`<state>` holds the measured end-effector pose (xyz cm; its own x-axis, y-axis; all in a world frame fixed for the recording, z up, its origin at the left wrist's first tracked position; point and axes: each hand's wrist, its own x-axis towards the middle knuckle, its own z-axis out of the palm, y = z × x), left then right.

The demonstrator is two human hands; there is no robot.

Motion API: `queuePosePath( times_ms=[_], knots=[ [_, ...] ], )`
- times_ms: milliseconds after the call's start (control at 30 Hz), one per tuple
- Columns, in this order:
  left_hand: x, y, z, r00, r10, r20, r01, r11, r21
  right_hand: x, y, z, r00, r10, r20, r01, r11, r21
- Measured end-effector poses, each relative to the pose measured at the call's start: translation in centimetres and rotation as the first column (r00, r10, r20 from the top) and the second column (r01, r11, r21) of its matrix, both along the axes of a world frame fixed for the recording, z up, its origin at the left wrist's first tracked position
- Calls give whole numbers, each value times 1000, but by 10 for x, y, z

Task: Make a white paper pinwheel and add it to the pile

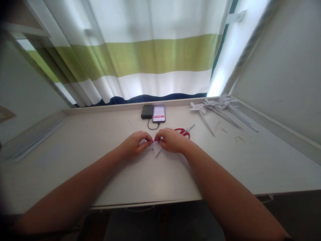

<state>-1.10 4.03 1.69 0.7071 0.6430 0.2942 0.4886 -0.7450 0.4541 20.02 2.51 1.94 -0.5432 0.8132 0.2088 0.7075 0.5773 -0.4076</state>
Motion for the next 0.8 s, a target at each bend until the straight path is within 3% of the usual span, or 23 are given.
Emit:
queuePosePath(
  times_ms=[433, 800],
  knots=[
    [0, 3, -5, 999, 52, -6, -52, 998, -27, 2, 3, 0, 999, -2, 40, 5, 999, -52],
    [0, 3, -6, 997, 75, -8, -75, 996, -40, 3, 1, -1, 991, -85, 104, 92, 993, -70]
  ],
)
